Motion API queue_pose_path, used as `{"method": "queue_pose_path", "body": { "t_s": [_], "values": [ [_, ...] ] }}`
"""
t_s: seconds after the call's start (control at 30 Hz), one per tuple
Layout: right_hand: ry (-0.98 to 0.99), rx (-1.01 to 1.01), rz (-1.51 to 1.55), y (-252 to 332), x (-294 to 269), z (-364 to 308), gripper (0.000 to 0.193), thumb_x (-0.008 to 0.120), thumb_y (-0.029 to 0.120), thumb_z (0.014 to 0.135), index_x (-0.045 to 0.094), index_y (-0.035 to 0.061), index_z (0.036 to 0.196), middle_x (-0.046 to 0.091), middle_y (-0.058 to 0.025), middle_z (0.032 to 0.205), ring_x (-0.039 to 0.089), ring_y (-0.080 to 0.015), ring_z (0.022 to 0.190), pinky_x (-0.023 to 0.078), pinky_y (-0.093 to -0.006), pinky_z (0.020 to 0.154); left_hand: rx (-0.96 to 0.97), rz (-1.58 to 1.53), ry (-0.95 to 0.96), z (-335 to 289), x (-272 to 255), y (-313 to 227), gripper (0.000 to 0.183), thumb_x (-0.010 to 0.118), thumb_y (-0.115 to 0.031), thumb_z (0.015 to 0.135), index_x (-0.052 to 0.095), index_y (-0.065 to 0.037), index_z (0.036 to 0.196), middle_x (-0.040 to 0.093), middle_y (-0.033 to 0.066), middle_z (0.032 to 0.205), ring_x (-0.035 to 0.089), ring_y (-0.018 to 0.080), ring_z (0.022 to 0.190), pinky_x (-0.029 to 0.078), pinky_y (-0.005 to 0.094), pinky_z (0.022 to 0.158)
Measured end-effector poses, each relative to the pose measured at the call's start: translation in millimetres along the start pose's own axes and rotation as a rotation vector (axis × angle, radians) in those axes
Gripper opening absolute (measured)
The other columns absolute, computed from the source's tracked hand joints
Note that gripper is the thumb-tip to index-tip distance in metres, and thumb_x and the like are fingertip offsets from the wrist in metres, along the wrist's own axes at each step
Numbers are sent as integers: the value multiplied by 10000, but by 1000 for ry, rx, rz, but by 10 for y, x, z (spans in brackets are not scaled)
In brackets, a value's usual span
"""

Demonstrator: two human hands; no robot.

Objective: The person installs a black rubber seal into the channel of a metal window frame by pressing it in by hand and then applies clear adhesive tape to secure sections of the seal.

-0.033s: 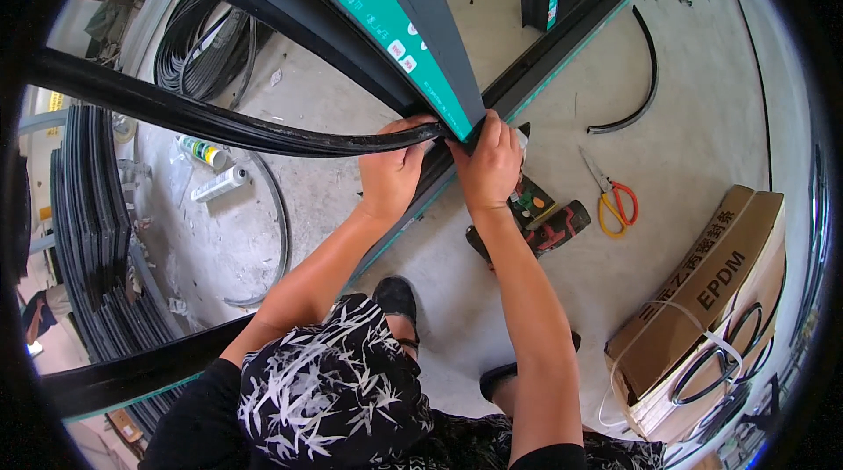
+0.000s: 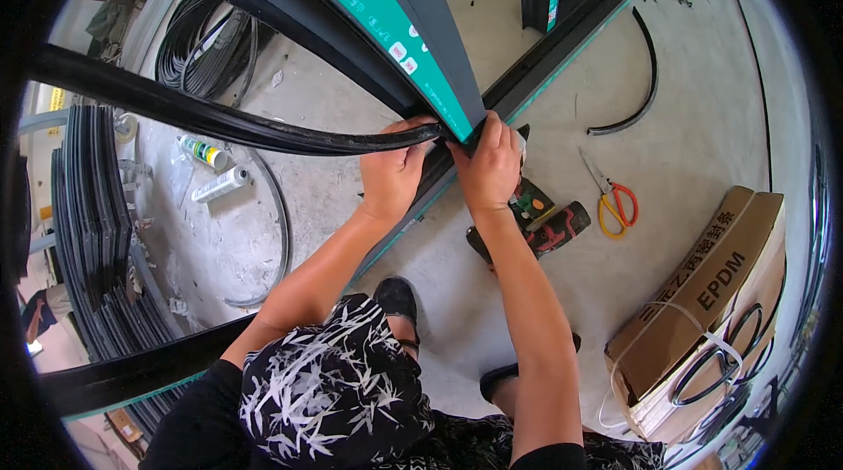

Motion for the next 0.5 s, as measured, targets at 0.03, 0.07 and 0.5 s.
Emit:
{"method": "queue_pose_path", "body": {
  "t_s": [0.03,0.07,0.5],
  "values": [
    [18,-9,9,12,-11,6,672,839,244,686,529,11,1235,630,-154,1084,581,-363,1022,488,-441,866,-21,13,6,-4,3,10,180,658,-4,859,706,-32,1030,706,123,938,669,298,831,518,354,721],
    [25,-5,23,18,-29,0,665,833,245,695,528,8,1237,629,-156,1090,580,-364,1033,492,-439,871,-20,18,1,-10,7,21,180,658,-4,859,706,-32,1030,706,123,938,669,298,831,518,354,721],
    [54,-38,-14,-16,-43,56,638,834,254,702,534,-3,1203,628,-170,1096,585,-377,1015,492,-450,864,-11,63,-27,-73,73,59,143,654,-19,867,704,-39,999,688,130,850,647,275,676,499,349,620]
  ]
}}
Point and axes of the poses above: each hand's wrist, its own z-axis towards the middle knuckle, its own x-axis out of the palm, y = z × x, the point moved 3 cm from there along z, towards the middle knuckle
